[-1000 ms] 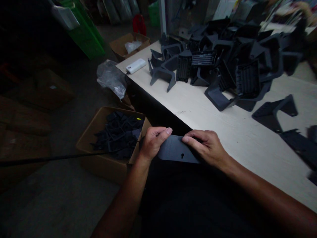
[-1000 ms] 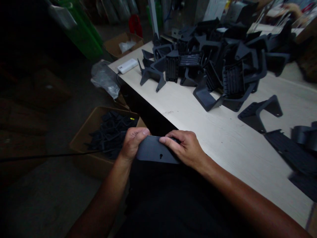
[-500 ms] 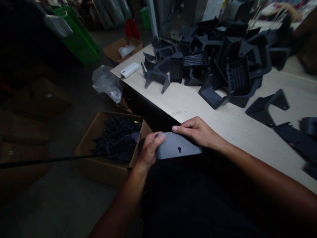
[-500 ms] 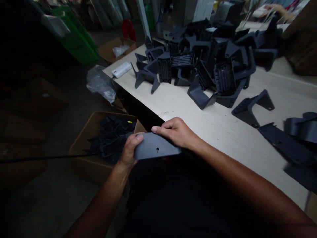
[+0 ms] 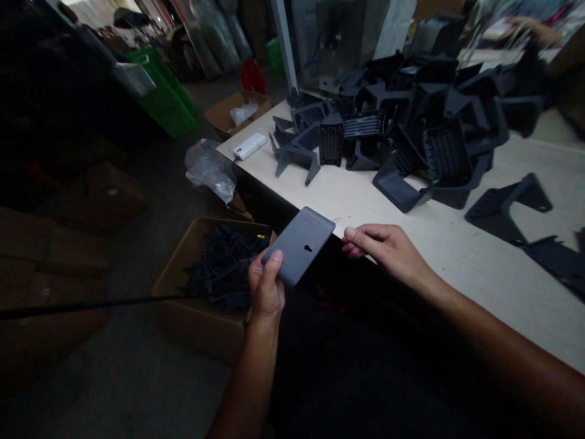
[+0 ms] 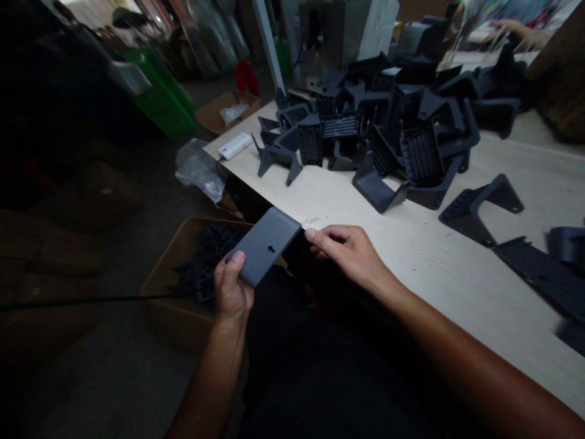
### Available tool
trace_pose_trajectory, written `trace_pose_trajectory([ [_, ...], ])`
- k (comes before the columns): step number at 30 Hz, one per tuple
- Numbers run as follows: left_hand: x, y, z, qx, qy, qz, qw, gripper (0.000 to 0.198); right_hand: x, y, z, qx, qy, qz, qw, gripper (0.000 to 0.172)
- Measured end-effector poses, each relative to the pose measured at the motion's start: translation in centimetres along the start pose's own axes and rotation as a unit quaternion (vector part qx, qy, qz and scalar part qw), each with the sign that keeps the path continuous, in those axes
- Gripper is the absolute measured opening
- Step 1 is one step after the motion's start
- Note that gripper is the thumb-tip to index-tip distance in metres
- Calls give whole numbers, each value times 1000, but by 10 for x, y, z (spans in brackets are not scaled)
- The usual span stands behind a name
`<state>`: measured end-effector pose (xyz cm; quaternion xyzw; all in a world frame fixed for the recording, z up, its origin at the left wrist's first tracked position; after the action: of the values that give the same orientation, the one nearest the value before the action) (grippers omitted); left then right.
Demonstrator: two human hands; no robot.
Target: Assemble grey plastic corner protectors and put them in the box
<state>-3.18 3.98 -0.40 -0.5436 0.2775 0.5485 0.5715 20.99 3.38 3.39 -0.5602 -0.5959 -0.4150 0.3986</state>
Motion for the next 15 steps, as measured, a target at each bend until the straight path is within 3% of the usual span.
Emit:
trace_pose_trajectory([
  [3, 2, 2, -8, 93, 12, 26, 995, 26, -14, -23, -5, 142, -118, 151, 971, 54],
  [6, 2, 1, -12, 181, 51, -7, 982, 36, -16, -34, -9, 165, -108, 227, 954, 48],
  [9, -1, -6, -6, 145, 117, -84, 979, 52, -13, -35, -17, 198, -22, 88, 976, 37],
  [12, -2, -22, 0, 151, 230, -145, 950, 59, -13, -38, -25, 212, 91, -100, 968, 28],
  [15, -1, -40, -1, 168, 290, -185, 924, 43, -20, -45, -27, 207, 92, -101, 969, 32],
])
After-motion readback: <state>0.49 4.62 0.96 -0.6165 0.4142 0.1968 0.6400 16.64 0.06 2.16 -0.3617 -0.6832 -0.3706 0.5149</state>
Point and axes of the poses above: each hand's wrist, its own z-axis towards the middle knuckle, its own y-axis out of the back of the hand, x = y × z, the point moved 2 cm from there along z, towards the middle knuckle, and after that the axes turned 14 degrees about -y, right-handed, at the moved point
